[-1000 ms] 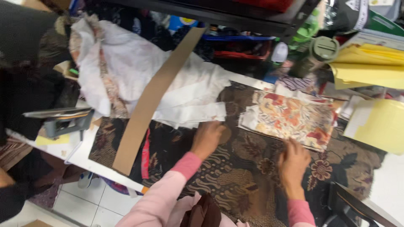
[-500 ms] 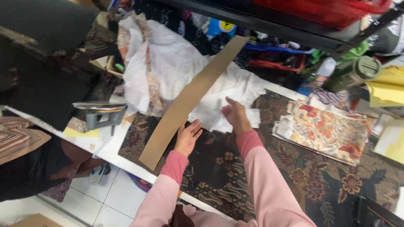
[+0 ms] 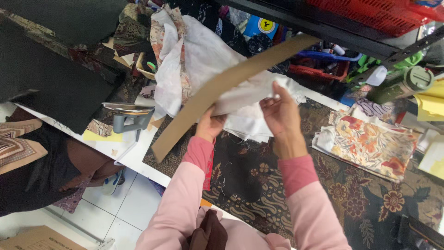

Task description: The person repeatedly irons a floral-patterned fabric strip using a cardboard template and an iron. They align the template, press the fabric, remove the template, and fold the strip. This cycle is performed multiple times on the same piece of fabric.

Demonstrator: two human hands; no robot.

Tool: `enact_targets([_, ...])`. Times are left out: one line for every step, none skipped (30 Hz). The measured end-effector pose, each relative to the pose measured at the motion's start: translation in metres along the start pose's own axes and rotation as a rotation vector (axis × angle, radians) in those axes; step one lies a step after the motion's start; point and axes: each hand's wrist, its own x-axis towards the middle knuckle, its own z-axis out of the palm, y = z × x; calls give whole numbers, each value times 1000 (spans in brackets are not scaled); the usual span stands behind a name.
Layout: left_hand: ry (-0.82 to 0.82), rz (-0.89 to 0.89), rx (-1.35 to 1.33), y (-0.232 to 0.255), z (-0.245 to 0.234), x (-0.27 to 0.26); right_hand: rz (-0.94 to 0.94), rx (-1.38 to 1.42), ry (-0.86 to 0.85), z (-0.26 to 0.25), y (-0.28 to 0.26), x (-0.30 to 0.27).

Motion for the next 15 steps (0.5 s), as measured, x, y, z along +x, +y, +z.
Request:
enact_targets([4, 67, 1, 6, 4, 2, -44, -53, -69, 9, -13, -13])
enact_targets([7, 134, 3, 12, 8, 3, -87, -106, -138, 15, -30, -25])
enact_targets([-9, 136, -14, 16, 10, 2, -130, -159, -208, 19, -43, -36])
enact_targets([-24, 138, -30, 21, 14, -2, -140, -156, -205, 21, -53, -44])
enact_targets([-40, 140, -46, 26, 19, -5, -149, -154, -202, 20, -64, -52])
enact_targets([-5, 150, -51, 30, 27, -7, -159, -150, -200, 17, -74, -57])
enact_targets([30, 159, -56, 33, 35, -9, -168, -129, -207, 13, -84, -61])
enact_targets([70, 167, -63, 34, 39, -13, -174, -111, -211, 7, -95, -65])
enact_targets([64, 165, -81, 33, 40, -18, -179, -93, -214, -2, -107, -68])
enact_targets([56, 159, -95, 32, 42, -21, -231, 14, -192, -10, -118, -71])
enact_targets([48, 153, -108, 31, 43, -24, -283, 121, -170, -19, -131, -75])
enact_targets([20, 150, -120, 27, 39, -30, -308, 141, -196, -31, -147, -83])
enact_targets([-8, 147, -133, 22, 33, -38, -332, 161, -222, -42, -159, -90])
enact_targets([-36, 139, -146, 17, 28, -46, -388, 122, -138, -54, -168, -101])
enact_targets([-102, 86, -134, 13, 19, -58, -443, 82, -53, -69, -179, -118])
